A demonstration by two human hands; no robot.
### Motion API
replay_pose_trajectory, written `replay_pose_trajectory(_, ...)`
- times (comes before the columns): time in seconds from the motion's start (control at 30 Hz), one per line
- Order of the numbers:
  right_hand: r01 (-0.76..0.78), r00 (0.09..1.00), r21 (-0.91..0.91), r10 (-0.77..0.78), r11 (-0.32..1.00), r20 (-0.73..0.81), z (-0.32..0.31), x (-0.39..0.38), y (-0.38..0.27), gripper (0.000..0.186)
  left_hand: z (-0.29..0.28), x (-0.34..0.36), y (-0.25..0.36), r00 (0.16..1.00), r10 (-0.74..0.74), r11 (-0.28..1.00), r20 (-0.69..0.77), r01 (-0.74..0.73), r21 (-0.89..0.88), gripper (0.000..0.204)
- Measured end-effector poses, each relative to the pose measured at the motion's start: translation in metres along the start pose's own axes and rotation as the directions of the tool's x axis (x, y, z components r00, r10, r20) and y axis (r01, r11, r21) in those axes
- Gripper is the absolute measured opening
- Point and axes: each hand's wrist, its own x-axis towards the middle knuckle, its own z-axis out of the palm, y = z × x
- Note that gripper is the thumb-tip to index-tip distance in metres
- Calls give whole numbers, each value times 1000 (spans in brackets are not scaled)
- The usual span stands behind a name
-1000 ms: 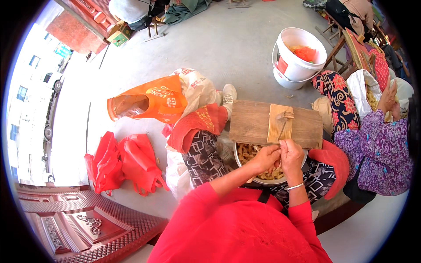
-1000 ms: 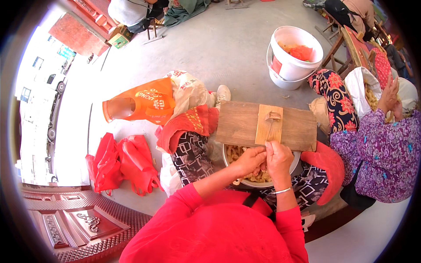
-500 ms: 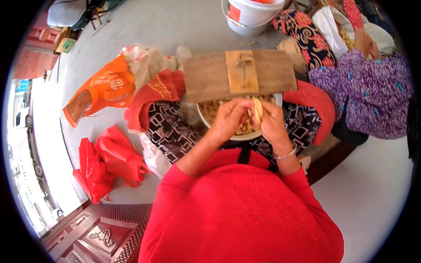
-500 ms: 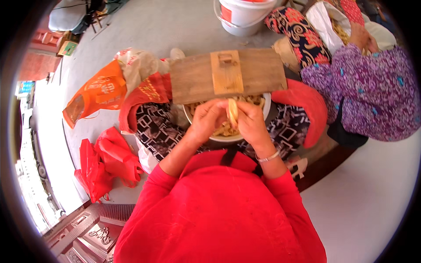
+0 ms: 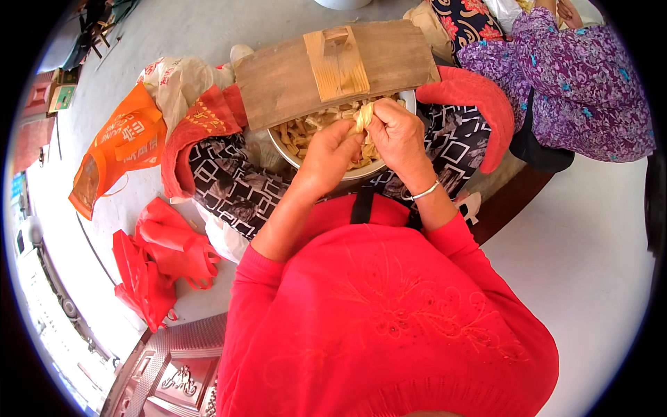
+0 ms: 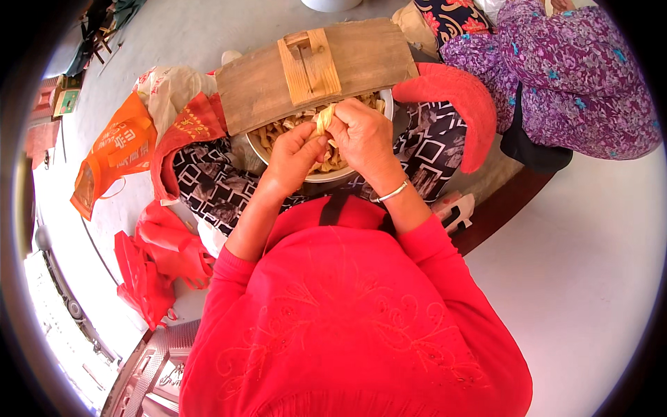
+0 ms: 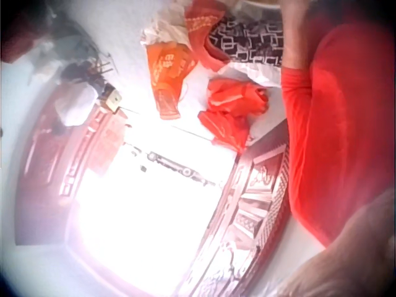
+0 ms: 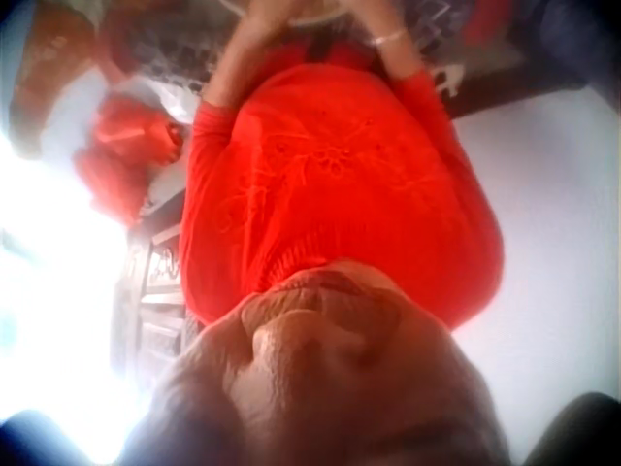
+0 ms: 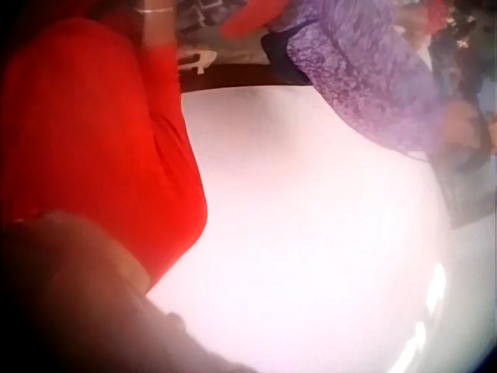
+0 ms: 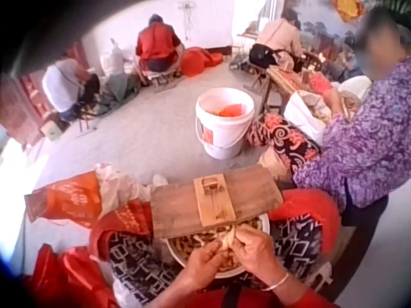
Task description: The person splits thin bamboo strips into smaller pieces by hand against a wooden block and collects the finished pieces in a bowl held in their lap.
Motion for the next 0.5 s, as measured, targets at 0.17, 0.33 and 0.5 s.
replay_pose_trajectory(0.17,-445,874,459,260,769,411,15,-29,36,29,-1,-12,13,909,418,630,8,-296,718,24)
replay_pose_trajectory(0.33,-654,734,750,327,99,596,22,-33,25,21,6,-11,11,885,463,737,-52,-352,576,30)
replay_pose_trajectory(0.5,-143,989,468,115,872,90,24,-21,9,11,10,-5,28,938,328,691,-108,-160,705,23)
